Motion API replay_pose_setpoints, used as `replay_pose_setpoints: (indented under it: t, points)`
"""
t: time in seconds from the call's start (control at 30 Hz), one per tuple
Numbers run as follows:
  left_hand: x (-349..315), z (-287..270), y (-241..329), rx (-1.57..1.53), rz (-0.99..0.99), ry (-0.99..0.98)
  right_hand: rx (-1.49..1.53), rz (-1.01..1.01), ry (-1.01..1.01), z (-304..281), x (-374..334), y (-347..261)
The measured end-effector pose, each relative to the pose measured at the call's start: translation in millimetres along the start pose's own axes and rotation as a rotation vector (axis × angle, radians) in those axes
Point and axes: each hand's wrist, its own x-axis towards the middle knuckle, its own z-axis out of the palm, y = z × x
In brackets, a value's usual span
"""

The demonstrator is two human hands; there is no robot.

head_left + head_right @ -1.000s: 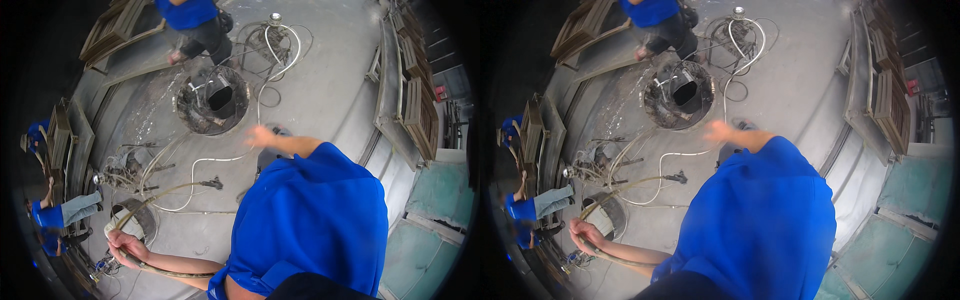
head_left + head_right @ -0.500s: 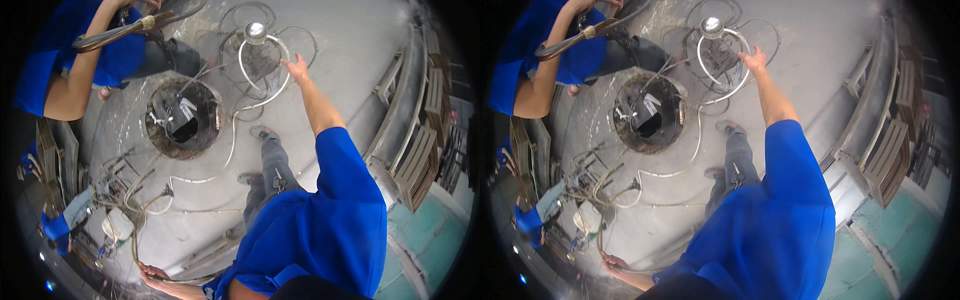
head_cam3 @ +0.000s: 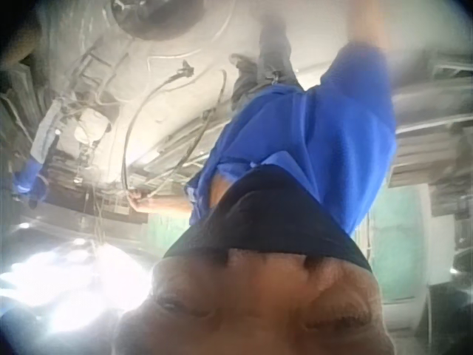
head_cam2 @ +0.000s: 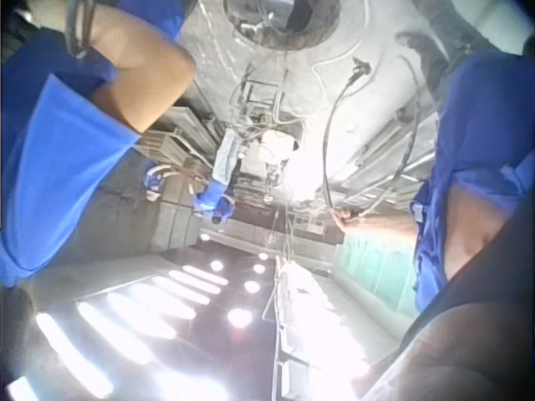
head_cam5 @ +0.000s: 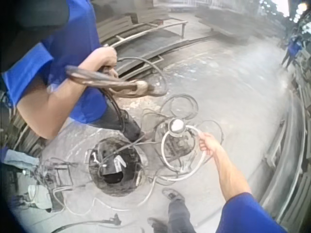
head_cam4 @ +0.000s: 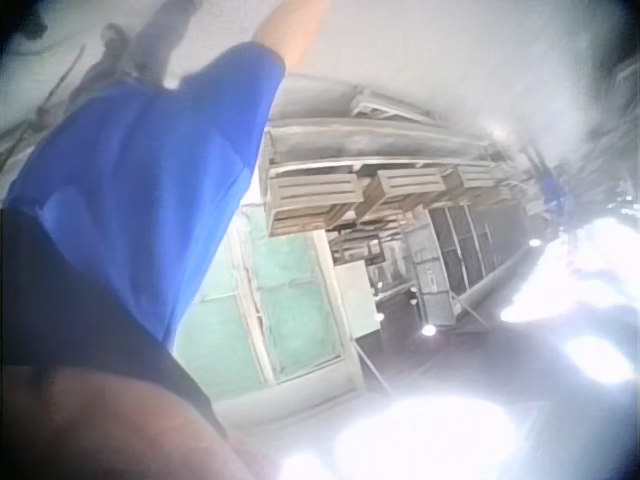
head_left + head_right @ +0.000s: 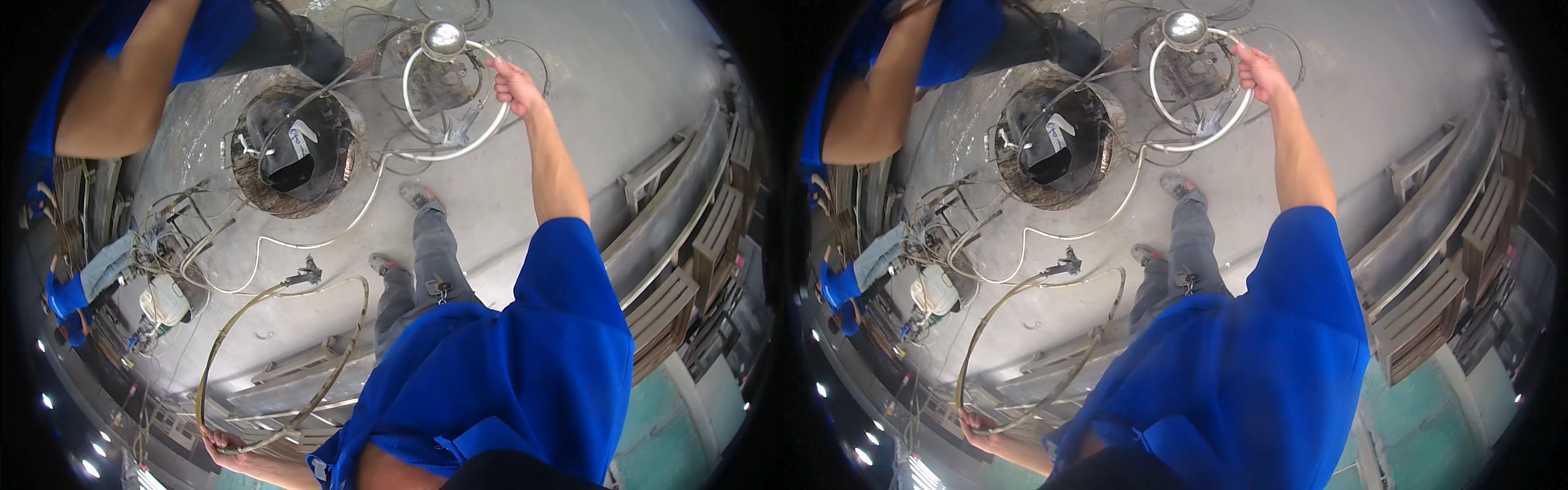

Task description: The person uses a spray gun connected to a hose to apply a coating to wooden furniture frames. They move around the frames, spraying different sections and sides of the wood.

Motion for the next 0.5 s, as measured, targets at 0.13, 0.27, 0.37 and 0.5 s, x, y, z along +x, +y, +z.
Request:
replay_pose_setpoints:
  t: [0.13,0.27,0.37,0.5]
  points:
    - [-3.5,-0.5,-27.3,-0.046,-0.013,0.240,0.211,0.047,-0.019,22.3,17.8,-55.0]
    - [-12.3,7.7,-52.8,-0.093,-0.090,0.103,-0.040,-0.003,-0.033,55.7,31.3,-115.4]
    - [-25.5,11.4,-66.7,-0.072,-0.030,0.181,-0.088,-0.125,-0.298,70.3,-3.9,-119.0]
    - [-37.1,9.8,-83.0,-0.150,-0.021,0.111,0.157,-0.173,-0.282,87.7,-73.1,-56.3]
